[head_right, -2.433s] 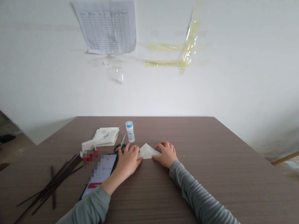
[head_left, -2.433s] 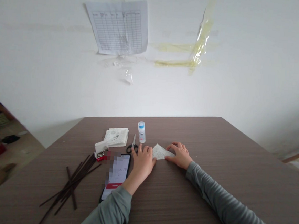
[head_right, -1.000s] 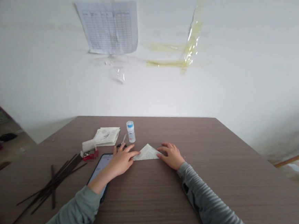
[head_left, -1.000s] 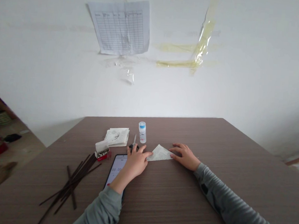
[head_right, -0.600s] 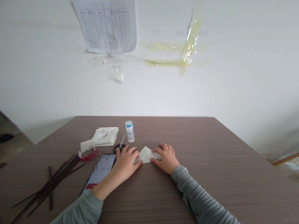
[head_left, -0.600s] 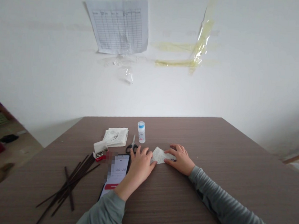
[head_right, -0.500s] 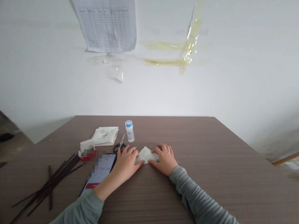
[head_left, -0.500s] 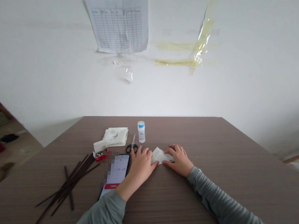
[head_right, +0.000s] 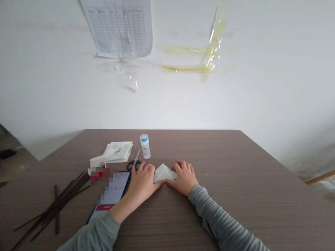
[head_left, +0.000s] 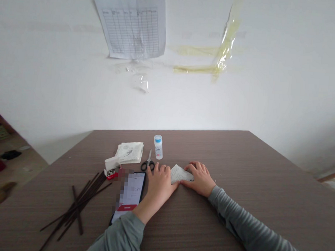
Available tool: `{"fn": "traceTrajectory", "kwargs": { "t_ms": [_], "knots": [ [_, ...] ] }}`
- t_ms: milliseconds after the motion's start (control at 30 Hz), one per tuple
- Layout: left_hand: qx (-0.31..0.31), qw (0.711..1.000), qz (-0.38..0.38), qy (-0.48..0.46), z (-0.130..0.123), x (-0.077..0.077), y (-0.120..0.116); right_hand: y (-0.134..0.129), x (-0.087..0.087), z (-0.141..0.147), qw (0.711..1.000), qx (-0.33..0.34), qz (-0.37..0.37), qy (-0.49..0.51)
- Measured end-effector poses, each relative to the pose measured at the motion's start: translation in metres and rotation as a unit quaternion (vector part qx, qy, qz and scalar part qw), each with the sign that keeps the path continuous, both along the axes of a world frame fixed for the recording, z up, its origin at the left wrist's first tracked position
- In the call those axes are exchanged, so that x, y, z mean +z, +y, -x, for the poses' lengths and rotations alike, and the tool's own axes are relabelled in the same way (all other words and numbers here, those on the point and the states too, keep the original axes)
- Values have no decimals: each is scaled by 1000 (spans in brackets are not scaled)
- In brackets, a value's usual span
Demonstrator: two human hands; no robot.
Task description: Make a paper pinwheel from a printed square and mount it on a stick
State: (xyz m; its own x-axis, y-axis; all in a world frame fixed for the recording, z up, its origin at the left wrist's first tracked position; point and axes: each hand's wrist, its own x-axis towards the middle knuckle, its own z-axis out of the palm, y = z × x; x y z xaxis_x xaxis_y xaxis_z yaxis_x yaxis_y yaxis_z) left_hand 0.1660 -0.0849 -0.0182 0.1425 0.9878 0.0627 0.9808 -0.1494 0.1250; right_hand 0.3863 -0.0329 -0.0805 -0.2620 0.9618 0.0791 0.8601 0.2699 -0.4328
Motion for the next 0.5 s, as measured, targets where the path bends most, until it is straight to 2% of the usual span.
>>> {"fn": "traceTrajectory", "kwargs": {
  "t_ms": [200,500],
  "knots": [
    [7,1000,23,-12,-1,8,-3,1,3,2,1000,-11,3,13],
    [-2,999,46,-7,-3,10,-1,3,9,-4,999,-8,35,33]
  ]
}}
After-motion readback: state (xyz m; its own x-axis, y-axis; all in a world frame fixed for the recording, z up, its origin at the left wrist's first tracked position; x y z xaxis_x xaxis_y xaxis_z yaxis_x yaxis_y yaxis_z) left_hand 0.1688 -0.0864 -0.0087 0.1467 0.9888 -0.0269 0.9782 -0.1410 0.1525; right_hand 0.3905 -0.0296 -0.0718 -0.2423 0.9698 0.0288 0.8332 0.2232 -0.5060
